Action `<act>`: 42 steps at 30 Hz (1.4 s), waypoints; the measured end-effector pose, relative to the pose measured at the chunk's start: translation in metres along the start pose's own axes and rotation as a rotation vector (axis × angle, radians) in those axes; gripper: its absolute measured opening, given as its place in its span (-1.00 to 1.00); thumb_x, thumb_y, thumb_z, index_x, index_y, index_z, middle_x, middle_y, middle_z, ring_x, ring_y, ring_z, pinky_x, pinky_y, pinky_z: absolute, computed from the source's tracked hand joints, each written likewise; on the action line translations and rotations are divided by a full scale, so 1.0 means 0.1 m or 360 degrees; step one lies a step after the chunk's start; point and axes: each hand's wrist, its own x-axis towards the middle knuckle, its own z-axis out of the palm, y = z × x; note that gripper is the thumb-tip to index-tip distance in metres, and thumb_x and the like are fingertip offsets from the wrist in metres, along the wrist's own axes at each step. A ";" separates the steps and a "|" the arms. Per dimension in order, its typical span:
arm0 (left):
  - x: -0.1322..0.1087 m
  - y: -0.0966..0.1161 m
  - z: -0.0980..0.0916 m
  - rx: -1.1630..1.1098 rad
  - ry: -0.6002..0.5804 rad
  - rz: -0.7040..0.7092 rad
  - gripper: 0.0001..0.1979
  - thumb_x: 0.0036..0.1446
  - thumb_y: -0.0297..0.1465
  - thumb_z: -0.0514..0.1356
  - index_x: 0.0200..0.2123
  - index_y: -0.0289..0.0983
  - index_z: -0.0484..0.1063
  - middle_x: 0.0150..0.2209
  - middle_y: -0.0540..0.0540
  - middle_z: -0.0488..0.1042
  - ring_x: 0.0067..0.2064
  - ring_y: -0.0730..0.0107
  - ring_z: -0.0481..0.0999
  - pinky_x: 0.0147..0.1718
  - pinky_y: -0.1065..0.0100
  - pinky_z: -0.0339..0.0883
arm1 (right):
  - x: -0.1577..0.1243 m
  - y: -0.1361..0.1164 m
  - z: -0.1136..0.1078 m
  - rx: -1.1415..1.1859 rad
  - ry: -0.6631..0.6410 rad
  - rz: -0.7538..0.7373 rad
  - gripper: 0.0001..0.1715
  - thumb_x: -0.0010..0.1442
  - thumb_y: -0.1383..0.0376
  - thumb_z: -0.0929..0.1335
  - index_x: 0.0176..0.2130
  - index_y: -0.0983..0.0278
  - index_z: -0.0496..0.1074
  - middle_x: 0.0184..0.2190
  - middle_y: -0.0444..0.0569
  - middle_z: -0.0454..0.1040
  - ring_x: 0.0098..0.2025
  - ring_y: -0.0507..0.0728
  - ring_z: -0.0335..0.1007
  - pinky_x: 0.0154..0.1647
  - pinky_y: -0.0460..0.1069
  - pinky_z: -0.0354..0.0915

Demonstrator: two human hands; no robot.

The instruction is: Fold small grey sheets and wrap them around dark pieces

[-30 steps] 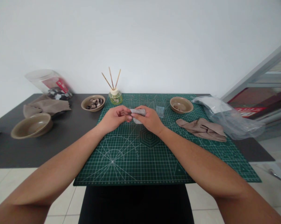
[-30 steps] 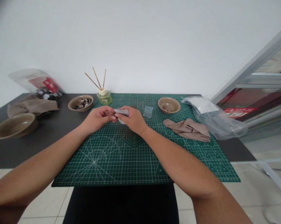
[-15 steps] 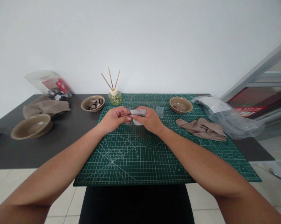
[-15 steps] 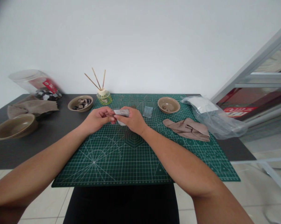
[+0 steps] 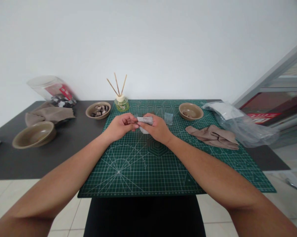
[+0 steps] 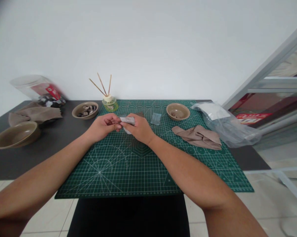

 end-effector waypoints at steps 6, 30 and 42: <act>0.00 0.00 0.00 0.0017 0.0013 0.0002 -0.71 -0.12 -0.33 0.50 -0.40 -0.25 0.46 -0.52 0.05 0.53 -0.49 0.45 0.51 -0.43 0.39 0.41 | 0.00 -0.01 0.00 -0.0018 -0.0009 -0.0039 -0.71 0.24 0.04 0.43 -0.31 0.20 0.45 -0.38 -0.14 0.55 -0.32 0.09 0.44 -0.22 -0.02 0.28; -0.02 0.03 0.00 -0.0078 -0.0038 -0.0009 -0.69 -0.08 -0.34 0.49 -0.35 -0.29 0.45 -0.52 0.03 0.55 -0.49 0.44 0.54 -0.43 0.40 0.45 | -0.02 -0.07 -0.02 0.0108 -0.0042 0.0040 -0.66 0.15 0.02 0.46 -0.34 0.22 0.42 -0.52 -0.21 0.42 -0.46 0.02 0.28 -0.38 -0.05 0.17; -0.02 0.03 0.00 -0.0105 -0.0042 -0.0005 -0.69 -0.11 -0.37 0.49 -0.36 -0.29 0.44 -0.52 0.02 0.56 -0.49 0.44 0.56 -0.43 0.42 0.45 | -0.01 -0.04 0.01 0.0269 -0.0033 0.0080 -0.65 0.09 0.02 0.50 -0.33 0.23 0.47 -0.51 -0.20 0.44 -0.46 0.01 0.29 -0.42 -0.06 0.17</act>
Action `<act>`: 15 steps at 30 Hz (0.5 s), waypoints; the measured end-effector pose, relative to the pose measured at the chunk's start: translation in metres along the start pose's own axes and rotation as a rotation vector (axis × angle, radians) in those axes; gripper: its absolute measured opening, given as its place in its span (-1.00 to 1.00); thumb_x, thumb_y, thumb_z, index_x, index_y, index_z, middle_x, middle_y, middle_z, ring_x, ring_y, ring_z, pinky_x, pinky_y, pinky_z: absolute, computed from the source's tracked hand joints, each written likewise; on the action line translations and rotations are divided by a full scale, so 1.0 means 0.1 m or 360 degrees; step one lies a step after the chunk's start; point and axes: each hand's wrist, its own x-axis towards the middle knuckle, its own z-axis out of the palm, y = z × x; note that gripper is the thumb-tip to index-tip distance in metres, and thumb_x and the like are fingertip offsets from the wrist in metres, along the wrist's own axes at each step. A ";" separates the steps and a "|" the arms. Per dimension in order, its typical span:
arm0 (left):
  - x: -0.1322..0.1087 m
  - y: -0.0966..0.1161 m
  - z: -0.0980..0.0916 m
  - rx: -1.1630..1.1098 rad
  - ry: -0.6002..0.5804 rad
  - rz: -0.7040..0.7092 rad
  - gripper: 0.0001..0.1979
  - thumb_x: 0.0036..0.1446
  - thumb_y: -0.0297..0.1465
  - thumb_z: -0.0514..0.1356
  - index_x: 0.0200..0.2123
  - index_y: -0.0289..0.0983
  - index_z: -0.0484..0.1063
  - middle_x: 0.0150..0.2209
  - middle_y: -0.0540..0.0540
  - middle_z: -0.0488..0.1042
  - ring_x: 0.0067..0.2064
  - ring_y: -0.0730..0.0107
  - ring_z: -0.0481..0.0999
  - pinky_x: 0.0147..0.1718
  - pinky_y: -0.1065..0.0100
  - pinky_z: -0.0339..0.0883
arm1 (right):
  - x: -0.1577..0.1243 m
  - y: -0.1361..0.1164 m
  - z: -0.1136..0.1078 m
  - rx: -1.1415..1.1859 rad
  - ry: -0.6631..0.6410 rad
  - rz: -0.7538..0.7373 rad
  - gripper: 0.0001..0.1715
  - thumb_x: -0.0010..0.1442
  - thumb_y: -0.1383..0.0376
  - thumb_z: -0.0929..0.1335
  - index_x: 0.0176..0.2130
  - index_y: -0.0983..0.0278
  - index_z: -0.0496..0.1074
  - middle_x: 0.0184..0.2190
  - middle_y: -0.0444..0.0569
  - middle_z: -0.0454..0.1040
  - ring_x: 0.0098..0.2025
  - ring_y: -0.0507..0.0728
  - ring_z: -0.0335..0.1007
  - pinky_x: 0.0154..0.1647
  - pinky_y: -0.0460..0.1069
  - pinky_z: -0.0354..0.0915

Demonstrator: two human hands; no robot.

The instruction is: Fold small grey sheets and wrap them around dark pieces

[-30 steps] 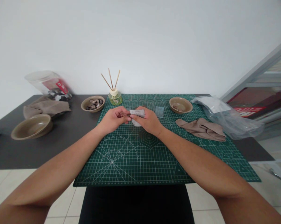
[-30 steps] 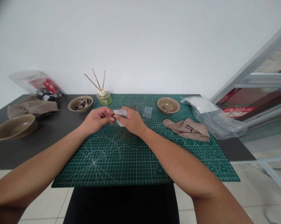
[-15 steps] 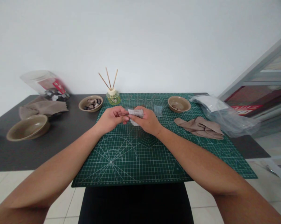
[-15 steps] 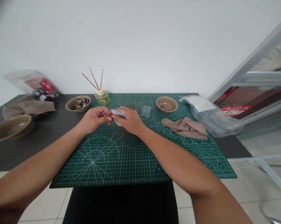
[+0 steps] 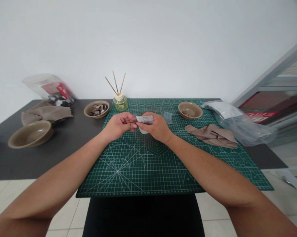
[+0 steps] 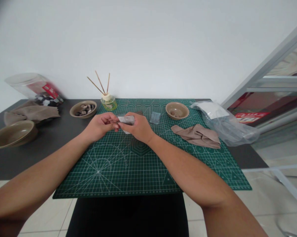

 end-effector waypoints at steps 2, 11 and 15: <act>0.00 0.00 0.00 0.0010 0.0008 0.0013 -0.70 -0.10 -0.37 0.49 -0.36 -0.29 0.44 -0.52 0.02 0.56 -0.48 0.44 0.56 -0.43 0.41 0.46 | 0.00 0.00 0.00 -0.0052 0.0008 -0.0022 -0.66 0.11 0.03 0.49 -0.30 0.23 0.49 -0.49 -0.19 0.46 -0.45 0.02 0.31 -0.40 -0.06 0.19; 0.00 -0.01 -0.02 0.0065 0.0021 0.0009 -0.74 -0.09 -0.39 0.45 -0.38 -0.28 0.44 -0.53 0.03 0.56 -0.49 0.45 0.55 -0.44 0.42 0.44 | 0.00 0.01 0.01 -0.0111 -0.0010 -0.0079 -0.71 0.15 0.07 0.47 -0.24 0.22 0.51 -0.42 -0.17 0.50 -0.40 0.03 0.34 -0.32 -0.04 0.21; 0.00 0.00 -0.01 0.0066 0.0022 0.0008 -0.76 -0.08 -0.39 0.44 -0.40 -0.28 0.44 -0.55 0.04 0.56 -0.50 0.47 0.54 -0.45 0.44 0.44 | 0.00 0.00 0.02 -0.0087 -0.0005 -0.0048 -0.72 0.14 0.07 0.48 -0.26 0.22 0.52 -0.45 -0.18 0.49 -0.42 0.03 0.32 -0.35 -0.05 0.20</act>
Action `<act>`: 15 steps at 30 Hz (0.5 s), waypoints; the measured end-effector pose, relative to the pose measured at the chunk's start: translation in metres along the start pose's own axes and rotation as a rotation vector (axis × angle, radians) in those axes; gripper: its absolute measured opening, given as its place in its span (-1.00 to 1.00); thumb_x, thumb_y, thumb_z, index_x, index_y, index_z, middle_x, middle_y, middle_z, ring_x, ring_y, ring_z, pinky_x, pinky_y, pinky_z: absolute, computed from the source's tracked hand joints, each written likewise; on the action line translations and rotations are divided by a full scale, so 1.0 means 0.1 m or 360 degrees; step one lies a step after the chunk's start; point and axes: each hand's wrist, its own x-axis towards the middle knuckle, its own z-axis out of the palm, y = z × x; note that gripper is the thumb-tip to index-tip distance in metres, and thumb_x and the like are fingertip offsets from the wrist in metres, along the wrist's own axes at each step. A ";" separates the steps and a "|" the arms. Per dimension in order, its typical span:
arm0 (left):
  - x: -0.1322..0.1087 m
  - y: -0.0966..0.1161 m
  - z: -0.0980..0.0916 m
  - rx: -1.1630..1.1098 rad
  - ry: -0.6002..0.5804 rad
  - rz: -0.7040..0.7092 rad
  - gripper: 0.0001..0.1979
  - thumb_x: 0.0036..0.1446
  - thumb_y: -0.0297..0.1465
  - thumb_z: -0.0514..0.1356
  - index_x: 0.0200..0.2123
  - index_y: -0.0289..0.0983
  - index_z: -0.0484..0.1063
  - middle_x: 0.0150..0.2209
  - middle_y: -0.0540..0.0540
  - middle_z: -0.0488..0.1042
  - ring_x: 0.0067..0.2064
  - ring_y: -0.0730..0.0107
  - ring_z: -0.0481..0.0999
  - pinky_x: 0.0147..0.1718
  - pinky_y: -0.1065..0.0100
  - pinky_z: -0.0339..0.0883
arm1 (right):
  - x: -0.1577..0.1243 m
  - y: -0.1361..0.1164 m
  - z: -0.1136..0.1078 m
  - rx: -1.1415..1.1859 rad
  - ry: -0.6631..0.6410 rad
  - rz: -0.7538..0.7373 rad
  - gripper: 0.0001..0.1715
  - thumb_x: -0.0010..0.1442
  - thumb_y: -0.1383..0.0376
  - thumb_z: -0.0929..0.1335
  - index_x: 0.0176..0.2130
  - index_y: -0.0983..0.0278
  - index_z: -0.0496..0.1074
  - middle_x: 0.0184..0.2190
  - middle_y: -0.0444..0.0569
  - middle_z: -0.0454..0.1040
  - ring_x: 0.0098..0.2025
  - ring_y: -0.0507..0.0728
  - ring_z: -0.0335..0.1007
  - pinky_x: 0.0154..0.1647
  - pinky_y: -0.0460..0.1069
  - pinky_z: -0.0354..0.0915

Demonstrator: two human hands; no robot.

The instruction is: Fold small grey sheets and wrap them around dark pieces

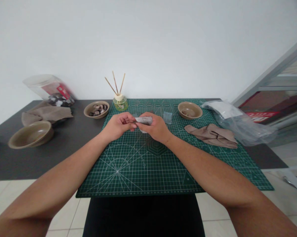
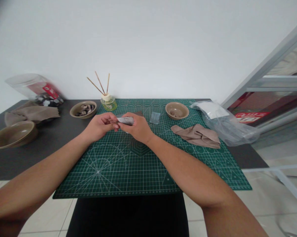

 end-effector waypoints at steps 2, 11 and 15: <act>0.00 0.00 0.00 -0.0016 0.0010 -0.0004 -0.75 -0.09 -0.39 0.45 -0.39 -0.28 0.44 -0.55 0.04 0.56 -0.50 0.46 0.54 -0.44 0.43 0.44 | 0.00 -0.01 0.00 -0.0031 0.0013 0.0004 -0.71 0.15 0.06 0.47 -0.25 0.22 0.52 -0.44 -0.17 0.50 -0.41 0.03 0.33 -0.33 -0.05 0.21; 0.00 -0.01 0.00 0.0012 0.0018 -0.0009 -0.74 -0.09 -0.40 0.45 -0.39 -0.28 0.43 -0.53 0.03 0.57 -0.48 0.45 0.56 -0.43 0.43 0.44 | -0.01 -0.02 -0.01 -0.0064 0.0001 0.0031 -0.72 0.14 0.08 0.47 -0.24 0.22 0.52 -0.41 -0.17 0.49 -0.37 0.04 0.33 -0.29 -0.04 0.20; 0.00 0.00 -0.01 0.0022 0.0011 -0.0003 -0.72 -0.08 -0.37 0.46 -0.38 -0.28 0.43 -0.52 0.03 0.57 -0.49 0.44 0.56 -0.43 0.42 0.45 | -0.02 -0.03 0.00 -0.0081 0.0030 -0.0005 -0.72 0.15 0.07 0.47 -0.24 0.21 0.53 -0.42 -0.17 0.49 -0.37 0.05 0.32 -0.28 -0.03 0.21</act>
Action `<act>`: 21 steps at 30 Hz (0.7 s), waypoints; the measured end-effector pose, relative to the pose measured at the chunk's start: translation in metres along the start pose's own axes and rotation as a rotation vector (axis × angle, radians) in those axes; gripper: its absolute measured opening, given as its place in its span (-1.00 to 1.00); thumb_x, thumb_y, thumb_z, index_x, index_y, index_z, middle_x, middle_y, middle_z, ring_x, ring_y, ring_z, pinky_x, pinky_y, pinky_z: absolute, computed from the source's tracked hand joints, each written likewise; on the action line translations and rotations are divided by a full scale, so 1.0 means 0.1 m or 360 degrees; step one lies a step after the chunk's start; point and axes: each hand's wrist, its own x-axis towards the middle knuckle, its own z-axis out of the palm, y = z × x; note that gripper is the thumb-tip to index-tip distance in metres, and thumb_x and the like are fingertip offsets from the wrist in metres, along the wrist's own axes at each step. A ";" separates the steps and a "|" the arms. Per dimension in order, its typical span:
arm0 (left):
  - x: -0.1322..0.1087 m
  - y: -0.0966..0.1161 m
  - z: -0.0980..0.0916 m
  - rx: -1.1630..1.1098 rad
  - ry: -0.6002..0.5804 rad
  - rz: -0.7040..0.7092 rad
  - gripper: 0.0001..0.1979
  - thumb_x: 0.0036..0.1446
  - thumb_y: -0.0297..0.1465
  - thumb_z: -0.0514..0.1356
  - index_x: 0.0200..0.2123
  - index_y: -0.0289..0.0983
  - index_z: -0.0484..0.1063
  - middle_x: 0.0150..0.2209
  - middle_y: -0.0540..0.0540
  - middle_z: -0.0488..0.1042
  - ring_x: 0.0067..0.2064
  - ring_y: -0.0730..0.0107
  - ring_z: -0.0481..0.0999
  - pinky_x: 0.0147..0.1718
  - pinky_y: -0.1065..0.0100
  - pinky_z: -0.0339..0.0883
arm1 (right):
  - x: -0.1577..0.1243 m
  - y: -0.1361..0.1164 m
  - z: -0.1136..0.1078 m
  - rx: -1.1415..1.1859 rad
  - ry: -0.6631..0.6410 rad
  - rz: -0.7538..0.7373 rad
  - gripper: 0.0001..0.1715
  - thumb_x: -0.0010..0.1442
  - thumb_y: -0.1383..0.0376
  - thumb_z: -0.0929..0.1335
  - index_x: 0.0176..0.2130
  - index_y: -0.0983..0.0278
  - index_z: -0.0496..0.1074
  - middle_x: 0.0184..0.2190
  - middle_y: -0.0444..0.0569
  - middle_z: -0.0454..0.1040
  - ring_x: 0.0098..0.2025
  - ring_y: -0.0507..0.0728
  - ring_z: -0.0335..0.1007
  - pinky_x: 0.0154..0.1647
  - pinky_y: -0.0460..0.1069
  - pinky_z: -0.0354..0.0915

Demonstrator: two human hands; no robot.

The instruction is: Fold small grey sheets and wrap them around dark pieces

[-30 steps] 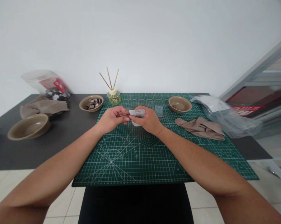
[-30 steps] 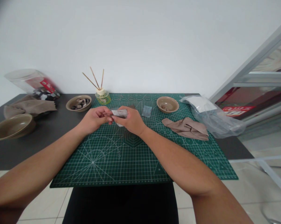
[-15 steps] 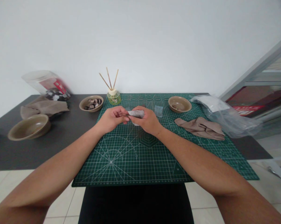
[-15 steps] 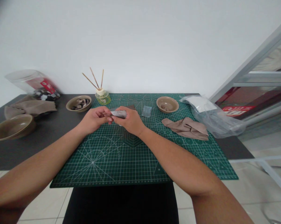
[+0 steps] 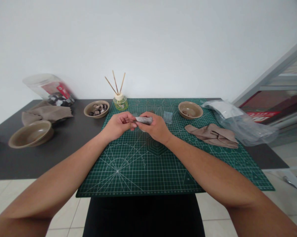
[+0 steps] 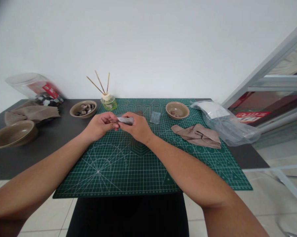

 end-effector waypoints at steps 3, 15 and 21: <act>0.01 0.00 0.00 -0.0009 0.0005 0.0003 -0.71 -0.09 -0.37 0.47 -0.37 -0.28 0.43 -0.52 0.03 0.57 -0.48 0.43 0.56 -0.42 0.40 0.46 | 0.00 -0.01 0.00 -0.0027 0.0003 -0.0034 -0.74 0.17 0.09 0.46 -0.21 0.20 0.53 -0.34 -0.14 0.54 -0.32 0.07 0.36 -0.22 -0.02 0.24; 0.01 0.00 0.00 0.0020 0.0017 0.0095 -0.72 -0.07 -0.36 0.48 -0.37 -0.27 0.44 -0.52 0.04 0.54 -0.49 0.46 0.53 -0.44 0.41 0.44 | 0.00 -0.03 0.00 0.0005 0.0043 -0.0028 -0.76 0.16 0.09 0.45 -0.27 0.20 0.52 -0.39 -0.16 0.52 -0.35 0.07 0.36 -0.25 -0.02 0.23; 0.02 -0.03 0.00 0.0066 0.0046 0.0282 -0.75 0.03 -0.38 0.46 -0.25 -0.28 0.51 -0.52 0.07 0.49 -0.49 0.47 0.54 -0.42 0.41 0.46 | 0.04 0.07 0.01 0.0015 0.0204 0.0067 -0.70 0.15 0.07 0.46 -0.21 0.21 0.49 -0.33 -0.12 0.52 -0.28 0.10 0.40 -0.21 0.00 0.28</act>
